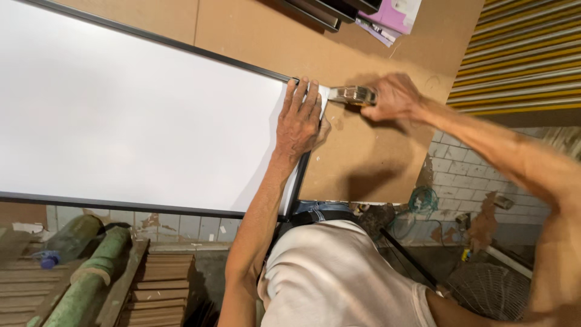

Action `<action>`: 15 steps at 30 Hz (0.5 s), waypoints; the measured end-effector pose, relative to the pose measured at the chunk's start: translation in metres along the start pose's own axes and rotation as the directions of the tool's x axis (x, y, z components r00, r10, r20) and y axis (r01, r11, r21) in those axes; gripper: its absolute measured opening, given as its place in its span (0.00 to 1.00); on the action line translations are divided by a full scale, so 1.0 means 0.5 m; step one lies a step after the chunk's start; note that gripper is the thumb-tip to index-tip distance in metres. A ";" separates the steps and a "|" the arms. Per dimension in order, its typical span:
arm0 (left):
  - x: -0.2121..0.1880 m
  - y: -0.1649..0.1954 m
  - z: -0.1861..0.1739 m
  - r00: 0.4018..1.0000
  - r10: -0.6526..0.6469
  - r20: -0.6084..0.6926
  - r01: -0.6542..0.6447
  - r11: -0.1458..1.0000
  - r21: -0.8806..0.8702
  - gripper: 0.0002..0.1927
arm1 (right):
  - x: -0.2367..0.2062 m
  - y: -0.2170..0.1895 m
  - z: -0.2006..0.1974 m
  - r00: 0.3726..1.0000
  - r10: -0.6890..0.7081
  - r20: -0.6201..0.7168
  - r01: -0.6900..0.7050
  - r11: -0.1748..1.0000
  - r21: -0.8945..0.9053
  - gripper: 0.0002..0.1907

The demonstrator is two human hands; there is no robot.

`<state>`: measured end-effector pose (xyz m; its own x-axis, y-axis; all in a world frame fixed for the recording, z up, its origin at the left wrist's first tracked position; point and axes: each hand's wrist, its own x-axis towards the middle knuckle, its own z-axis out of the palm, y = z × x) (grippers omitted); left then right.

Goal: The person fits a white backing board into a picture frame on a workbench, presses the board into the frame rabbet, and drives fasteners along the frame edge using a staple gun. They sand a frame corner with a pink sanding block, flip and reposition the frame, then carry it to a stack of finished framed pieces and begin fitting another frame.

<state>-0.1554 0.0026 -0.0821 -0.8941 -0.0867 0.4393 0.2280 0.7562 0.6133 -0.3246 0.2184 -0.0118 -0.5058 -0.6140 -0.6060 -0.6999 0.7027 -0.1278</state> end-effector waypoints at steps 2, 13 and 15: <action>0.003 0.002 -0.005 1.000 0.008 0.003 -0.008 1.000 0.010 0.20 | -0.041 -0.007 0.011 0.982 0.169 0.085 -0.168 0.986 -0.012 0.21; -0.047 0.009 -0.147 0.985 -0.040 0.170 0.055 0.995 -0.082 0.28 | -0.021 0.173 -0.113 0.927 0.212 -0.310 -0.124 0.951 0.282 0.61; -0.115 0.026 -0.232 0.955 -0.104 0.279 0.120 0.992 -0.043 0.26 | 0.034 0.195 -0.136 0.898 0.111 -0.427 -0.070 0.991 0.110 0.63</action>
<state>-0.0565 -0.0579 -0.0230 -0.9848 0.0199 0.1726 0.1353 0.7114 0.6896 -0.4356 0.2521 0.0189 -0.7468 -0.6265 -0.2230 -0.6029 0.7794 -0.1707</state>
